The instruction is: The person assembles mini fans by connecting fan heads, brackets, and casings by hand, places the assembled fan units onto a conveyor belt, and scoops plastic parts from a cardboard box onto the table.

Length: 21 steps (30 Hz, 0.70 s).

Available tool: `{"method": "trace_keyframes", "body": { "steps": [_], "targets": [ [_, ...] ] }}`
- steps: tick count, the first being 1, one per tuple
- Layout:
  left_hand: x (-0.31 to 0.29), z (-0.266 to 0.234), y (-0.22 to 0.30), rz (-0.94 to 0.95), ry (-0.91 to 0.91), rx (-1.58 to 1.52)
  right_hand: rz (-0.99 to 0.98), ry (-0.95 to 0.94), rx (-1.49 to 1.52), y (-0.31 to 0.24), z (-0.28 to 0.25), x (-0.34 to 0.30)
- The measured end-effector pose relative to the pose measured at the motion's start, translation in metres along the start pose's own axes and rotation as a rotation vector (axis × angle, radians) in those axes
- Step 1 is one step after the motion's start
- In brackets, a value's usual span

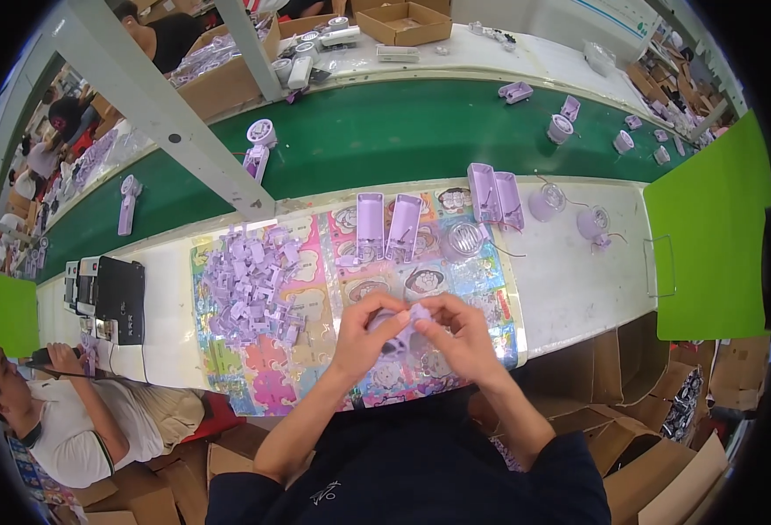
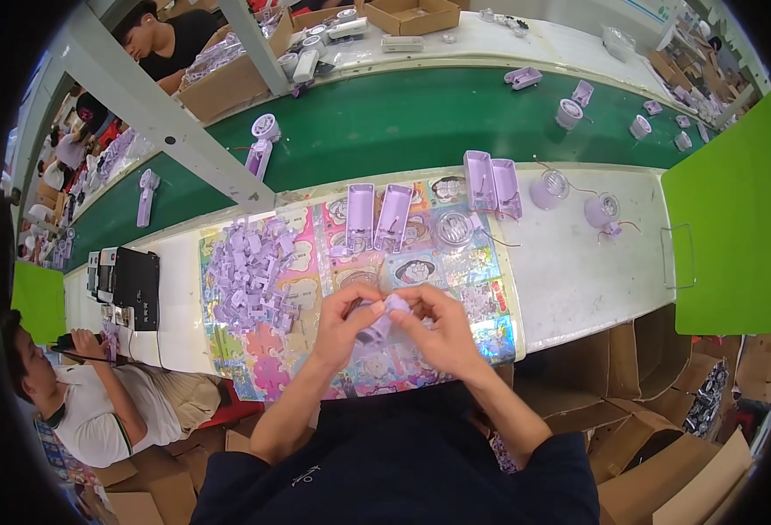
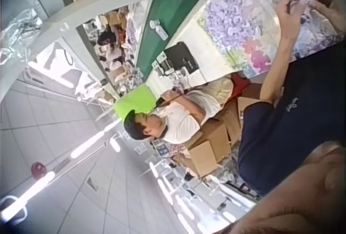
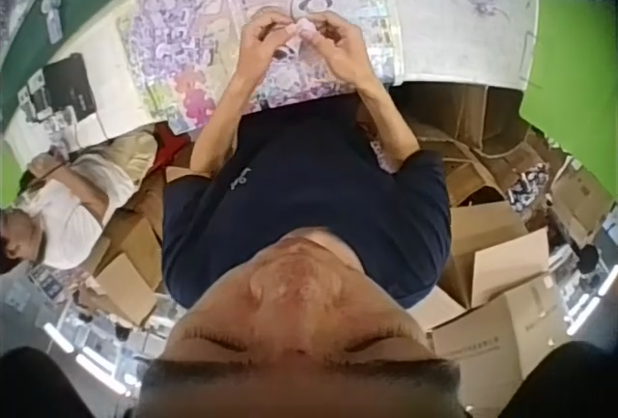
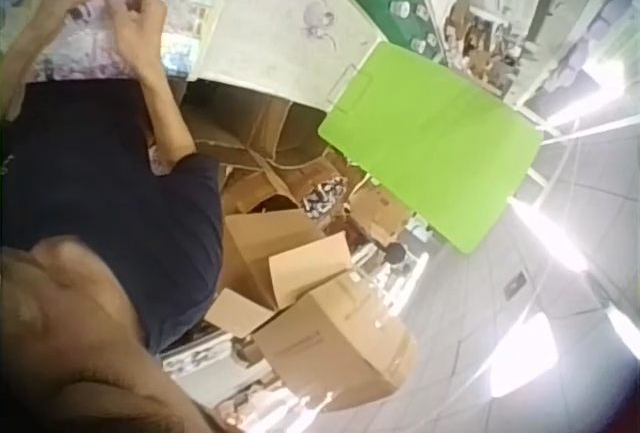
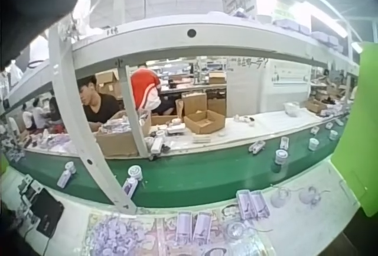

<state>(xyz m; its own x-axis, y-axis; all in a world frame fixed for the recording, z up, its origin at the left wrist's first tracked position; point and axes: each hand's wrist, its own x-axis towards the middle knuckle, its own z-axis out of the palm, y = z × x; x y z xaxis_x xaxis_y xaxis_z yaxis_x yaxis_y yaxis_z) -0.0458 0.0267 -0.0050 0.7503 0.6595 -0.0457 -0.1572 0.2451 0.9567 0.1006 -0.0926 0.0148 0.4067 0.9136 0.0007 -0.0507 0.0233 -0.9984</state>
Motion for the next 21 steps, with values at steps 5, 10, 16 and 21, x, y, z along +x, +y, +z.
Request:
{"method": "trace_keyframes", "body": {
  "steps": [5,10,16,21],
  "targets": [
    [0.067,-0.029,0.047,0.382,0.0,0.836,0.244,-0.128,-0.161,-0.014,-0.046,0.015],
    [0.127,-0.065,0.052,0.601,-0.274,1.528,0.215,-0.199,-0.424,-0.015,-0.038,0.019],
    [0.139,-0.077,0.048,0.642,-0.407,1.577,-0.411,0.218,-1.32,-0.025,-0.01,-0.009],
    [0.133,-0.077,0.049,0.655,-0.464,1.623,-0.032,0.094,-1.139,0.001,-0.008,-0.035]
  ]
}}
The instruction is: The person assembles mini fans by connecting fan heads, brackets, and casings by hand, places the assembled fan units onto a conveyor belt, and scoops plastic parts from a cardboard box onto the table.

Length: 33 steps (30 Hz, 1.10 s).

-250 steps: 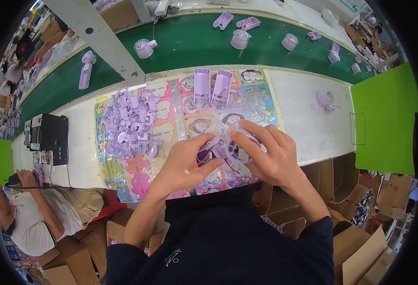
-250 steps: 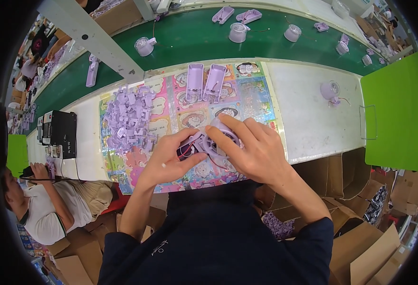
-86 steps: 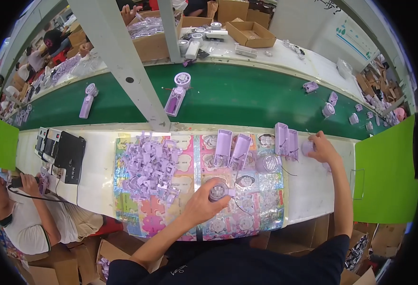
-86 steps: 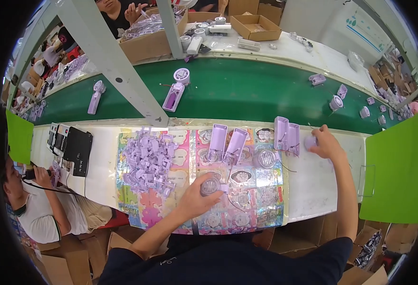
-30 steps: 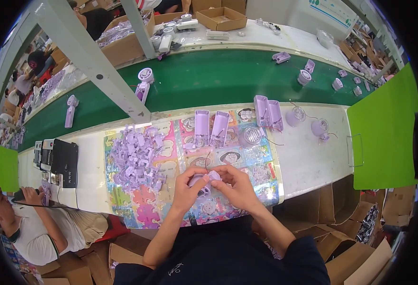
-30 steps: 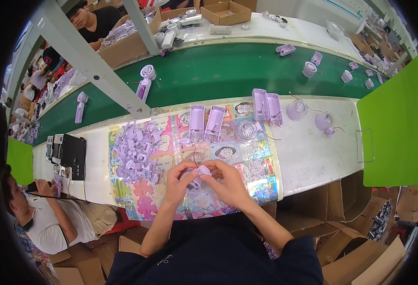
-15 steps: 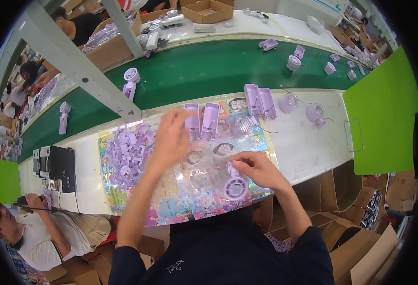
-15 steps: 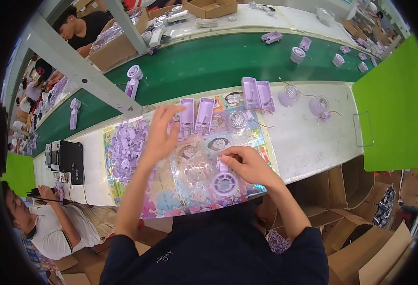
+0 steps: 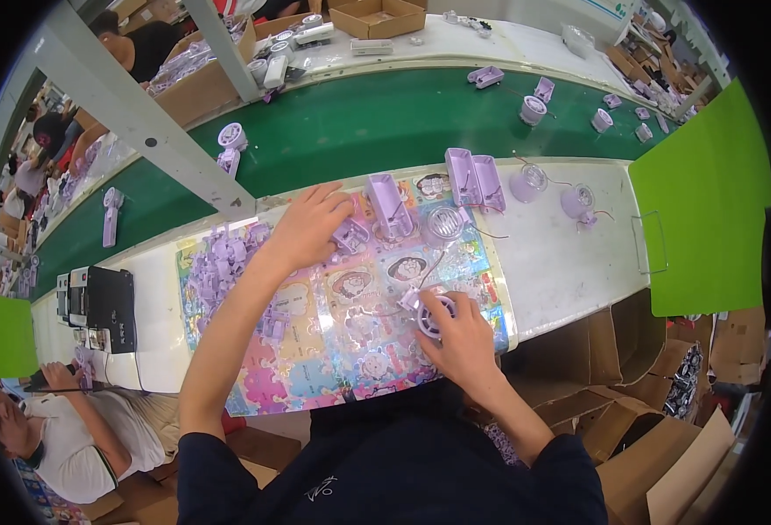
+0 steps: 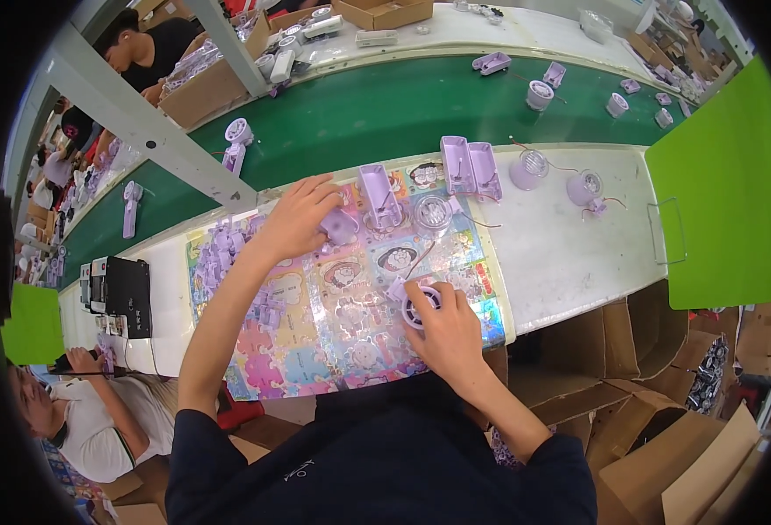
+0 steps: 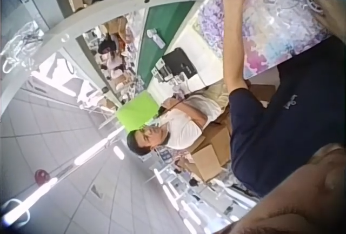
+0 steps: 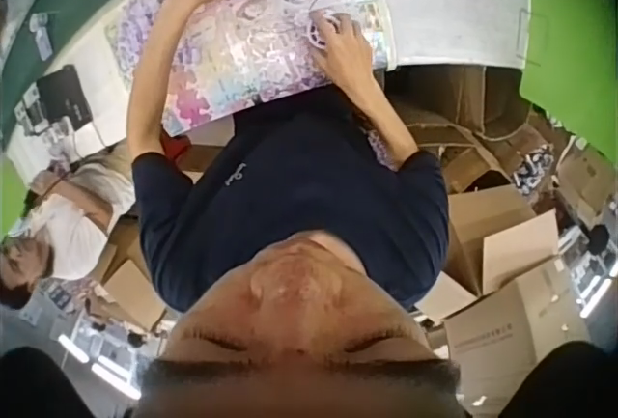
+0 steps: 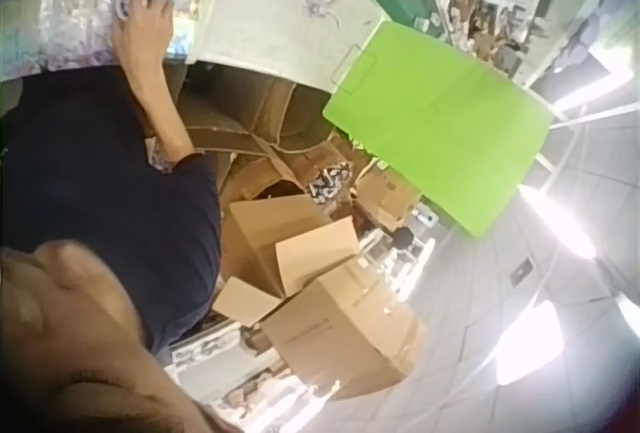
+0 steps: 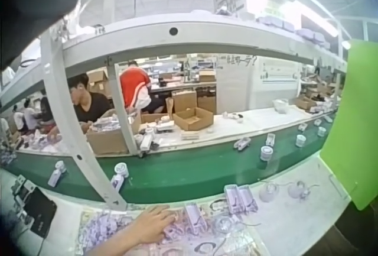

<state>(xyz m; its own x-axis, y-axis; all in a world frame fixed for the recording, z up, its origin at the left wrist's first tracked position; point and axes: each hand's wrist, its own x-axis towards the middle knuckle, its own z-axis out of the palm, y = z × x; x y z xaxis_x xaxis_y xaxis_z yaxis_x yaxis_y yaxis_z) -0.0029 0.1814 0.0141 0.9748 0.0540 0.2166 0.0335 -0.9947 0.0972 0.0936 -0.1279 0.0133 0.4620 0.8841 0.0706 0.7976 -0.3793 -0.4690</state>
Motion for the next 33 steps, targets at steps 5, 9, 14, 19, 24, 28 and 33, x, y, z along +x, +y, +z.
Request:
{"method": "trace_keyframes", "body": {
  "steps": [5,9,14,19,24,28,33],
  "targets": [
    [-0.001,-0.026,0.009,-0.233,-0.172,-0.18,-0.045,0.033,0.216,0.01,-0.007,-0.001],
    [-0.006,-0.059,0.037,-0.237,0.001,-0.183,-0.179,0.202,0.343,0.01,-0.023,0.013],
    [-0.016,-0.065,0.075,-0.269,-0.206,-0.285,-0.297,0.237,0.29,0.0,-0.043,0.037],
    [-0.025,-0.052,0.082,-0.297,-0.175,-0.431,-0.398,0.17,0.171,-0.004,-0.046,0.044],
    [-0.024,-0.058,0.092,-0.327,-0.172,-0.509,-0.444,0.174,0.11,-0.01,-0.049,0.046],
    [-0.026,-0.055,0.094,-0.339,-0.104,-0.566,-0.494,0.185,0.003,-0.013,-0.052,0.047],
    [-0.019,-0.06,0.093,-0.406,-0.194,-0.652,-0.583,0.271,-0.038,-0.012,-0.048,0.053]
  ]
}}
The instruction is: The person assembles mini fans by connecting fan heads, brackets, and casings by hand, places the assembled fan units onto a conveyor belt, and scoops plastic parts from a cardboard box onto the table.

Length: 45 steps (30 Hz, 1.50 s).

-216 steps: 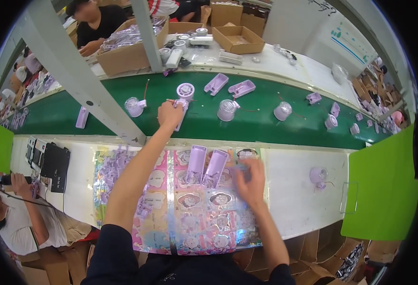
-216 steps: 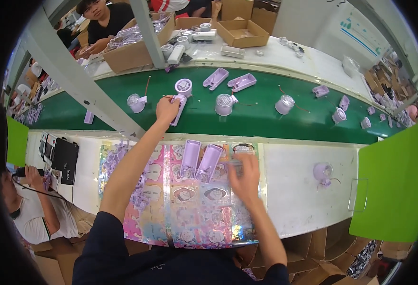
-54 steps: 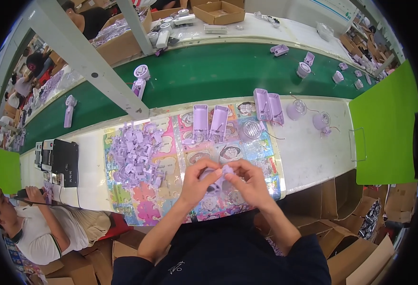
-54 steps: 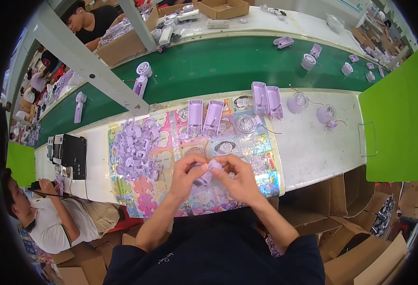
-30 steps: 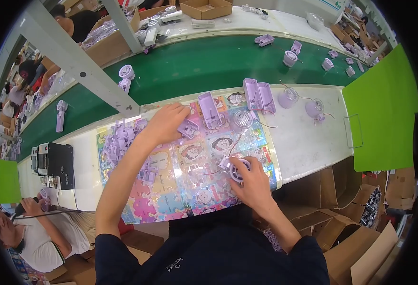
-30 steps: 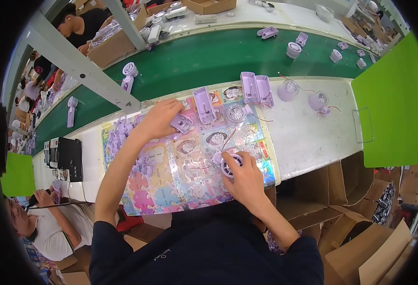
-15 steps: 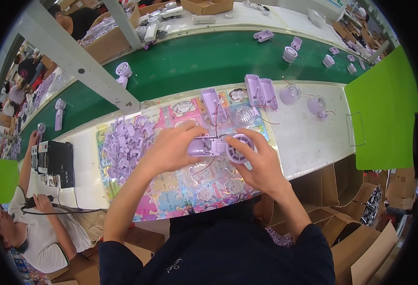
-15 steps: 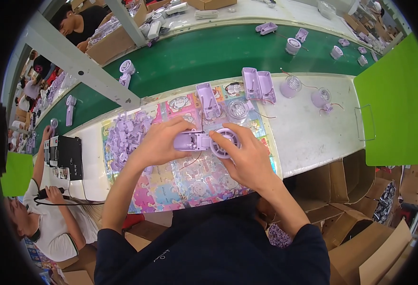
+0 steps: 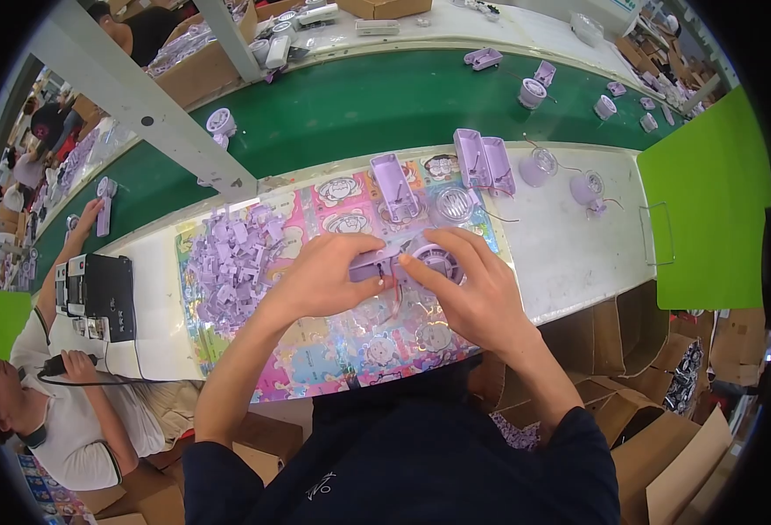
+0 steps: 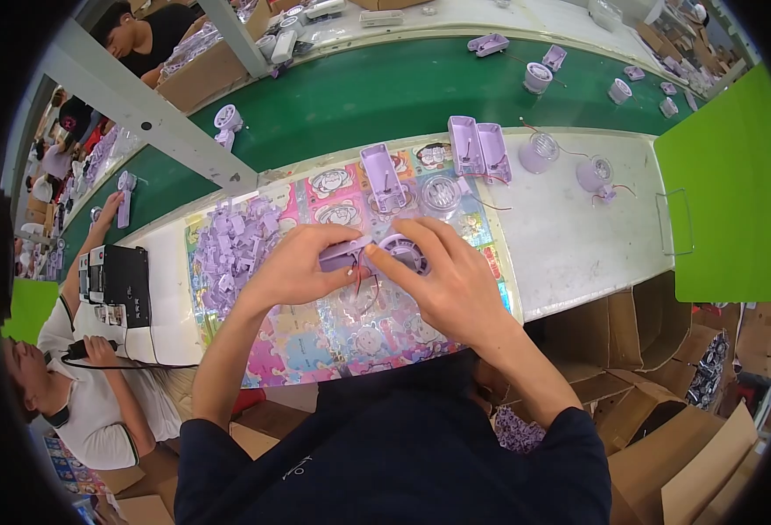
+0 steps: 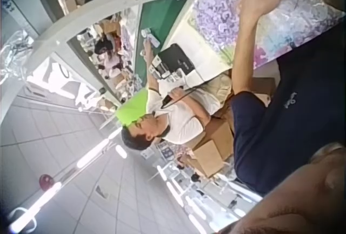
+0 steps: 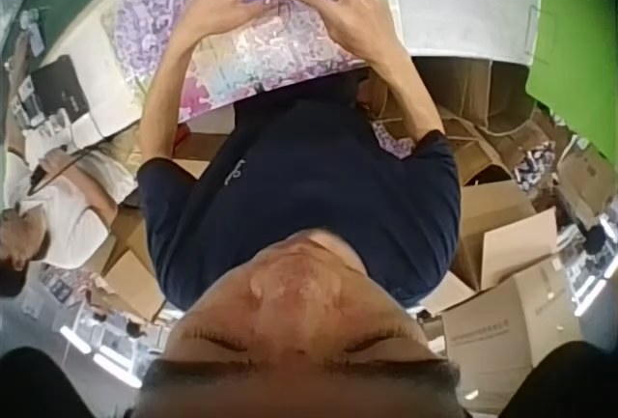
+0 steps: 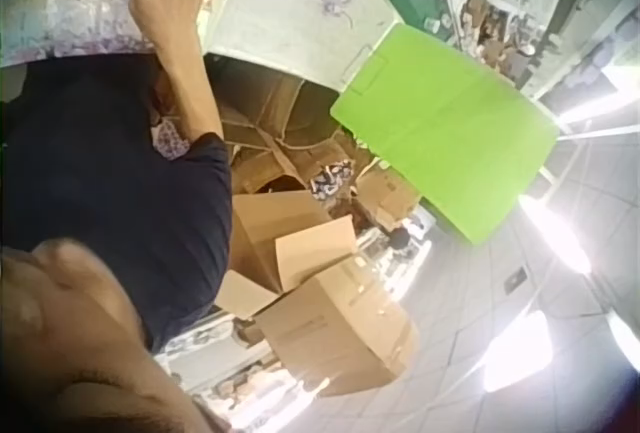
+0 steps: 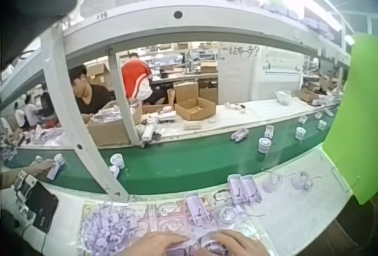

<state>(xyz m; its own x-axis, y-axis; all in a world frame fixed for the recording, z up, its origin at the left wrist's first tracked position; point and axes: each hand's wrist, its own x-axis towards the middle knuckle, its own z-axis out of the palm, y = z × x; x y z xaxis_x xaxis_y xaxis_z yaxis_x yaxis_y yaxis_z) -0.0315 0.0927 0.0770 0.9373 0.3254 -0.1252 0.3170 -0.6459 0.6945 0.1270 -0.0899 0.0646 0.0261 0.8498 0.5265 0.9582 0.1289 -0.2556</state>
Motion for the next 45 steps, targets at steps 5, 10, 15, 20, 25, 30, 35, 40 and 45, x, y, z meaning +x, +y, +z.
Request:
{"method": "trace_keyframes", "body": {
  "steps": [5,10,15,20,25,30,35,40,45],
  "targets": [
    [-0.001,0.015,-0.011,-0.041,-0.005,-0.182,-0.044,0.05,0.018,0.002,0.002,0.01],
    [-0.009,0.026,-0.019,0.033,0.104,-0.386,-0.021,0.01,0.116,0.008,0.007,0.012],
    [-0.012,0.02,-0.021,0.004,0.07,-0.462,-0.047,-0.007,0.114,0.008,0.009,0.018],
    [-0.012,0.014,-0.032,0.005,0.032,-0.6,-0.055,-0.018,0.169,0.013,0.014,0.025],
    [0.018,-0.002,-0.079,-0.055,0.329,-0.405,0.285,0.335,0.276,0.013,0.059,0.034],
    [0.102,-0.066,-0.081,-0.29,0.481,-0.529,0.165,0.033,0.269,-0.016,0.13,0.01],
    [0.179,-0.069,-0.145,-0.469,0.675,-0.5,0.078,0.029,0.168,-0.024,0.164,0.016],
    [0.219,-0.076,-0.21,-0.657,0.799,-0.413,0.06,0.057,0.219,-0.028,0.16,0.02],
    [0.23,-0.063,-0.213,-0.699,0.777,-0.211,0.159,0.017,0.324,-0.023,0.155,0.022]
  ]
}}
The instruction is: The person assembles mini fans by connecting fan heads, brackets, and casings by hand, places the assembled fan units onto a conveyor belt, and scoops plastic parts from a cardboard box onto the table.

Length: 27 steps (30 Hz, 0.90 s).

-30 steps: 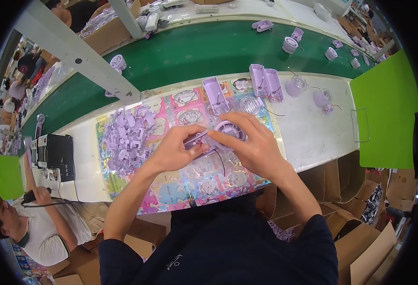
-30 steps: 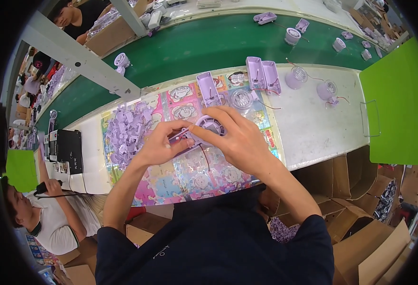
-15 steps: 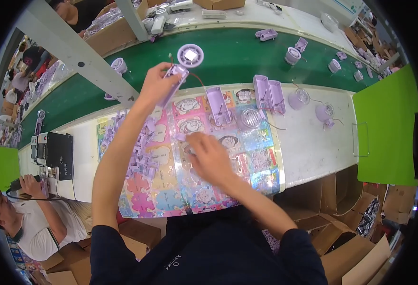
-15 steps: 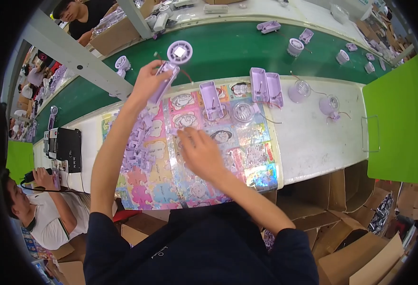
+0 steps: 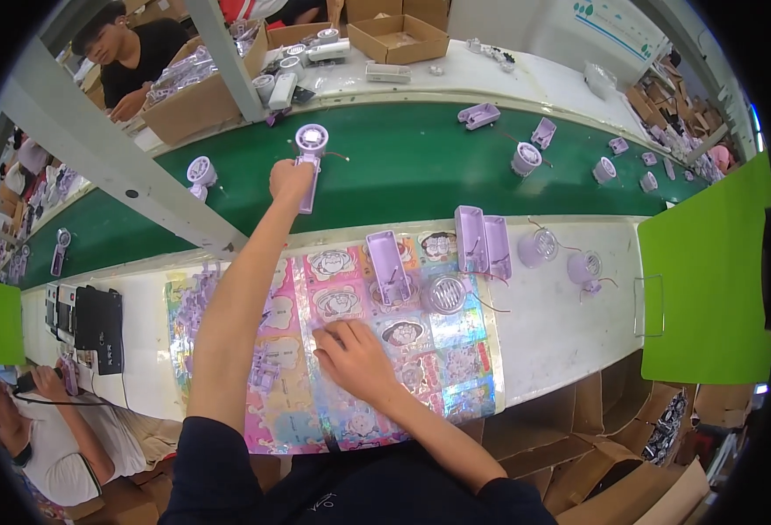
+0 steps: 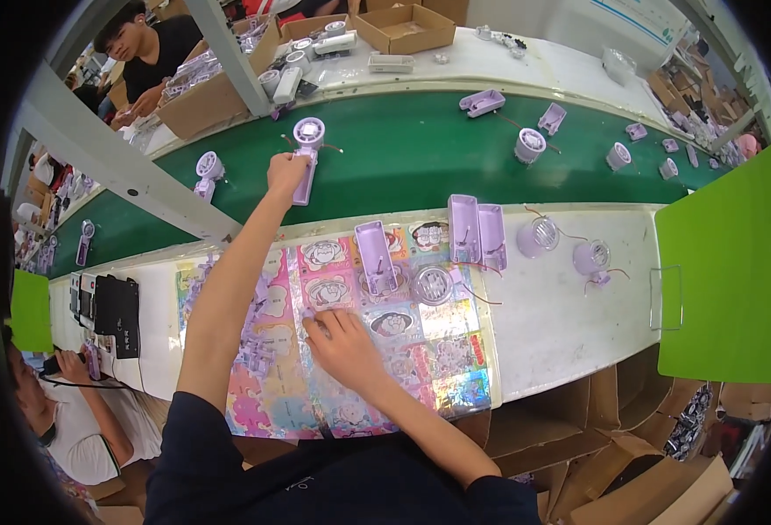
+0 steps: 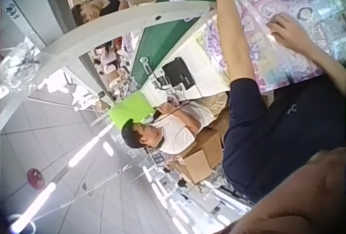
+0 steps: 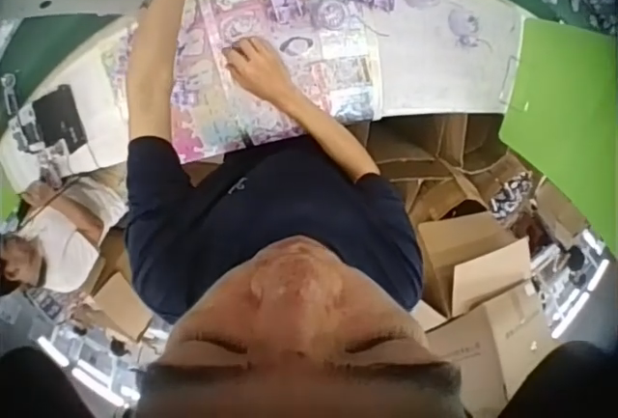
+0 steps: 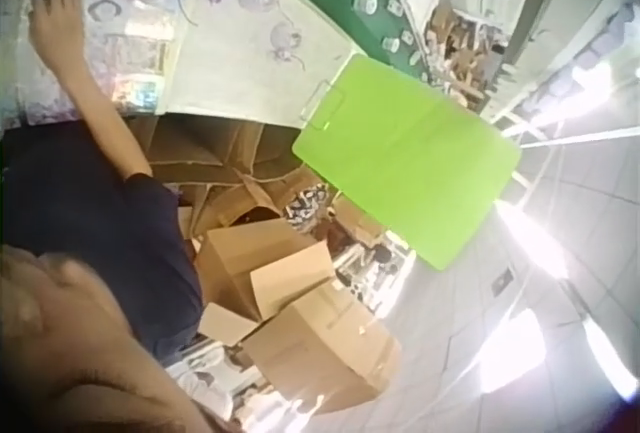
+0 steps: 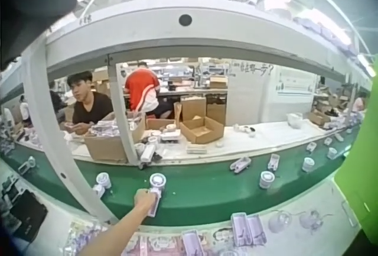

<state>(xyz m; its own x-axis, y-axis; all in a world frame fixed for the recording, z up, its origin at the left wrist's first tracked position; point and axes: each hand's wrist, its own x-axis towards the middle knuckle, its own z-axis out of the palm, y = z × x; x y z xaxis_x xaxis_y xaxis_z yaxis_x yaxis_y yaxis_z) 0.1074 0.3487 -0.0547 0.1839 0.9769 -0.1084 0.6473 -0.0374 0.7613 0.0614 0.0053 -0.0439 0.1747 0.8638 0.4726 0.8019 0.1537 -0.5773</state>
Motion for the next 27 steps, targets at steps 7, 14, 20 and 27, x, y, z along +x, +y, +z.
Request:
{"method": "trace_keyframes", "body": {
  "steps": [7,14,20,27],
  "targets": [
    [-0.034,-0.029,0.015,0.07,0.142,0.28,-0.057,0.004,0.037,0.006,0.002,0.002],
    [-0.202,-0.032,0.082,1.177,-0.421,-0.03,0.013,0.021,-0.054,0.003,0.021,-0.004],
    [-0.274,0.024,0.057,1.424,-0.46,0.492,0.274,0.067,0.216,0.0,0.033,-0.02],
    [-0.273,-0.011,0.041,0.569,-0.928,-0.71,0.503,0.17,0.64,0.009,-0.042,-0.099]
  ]
}}
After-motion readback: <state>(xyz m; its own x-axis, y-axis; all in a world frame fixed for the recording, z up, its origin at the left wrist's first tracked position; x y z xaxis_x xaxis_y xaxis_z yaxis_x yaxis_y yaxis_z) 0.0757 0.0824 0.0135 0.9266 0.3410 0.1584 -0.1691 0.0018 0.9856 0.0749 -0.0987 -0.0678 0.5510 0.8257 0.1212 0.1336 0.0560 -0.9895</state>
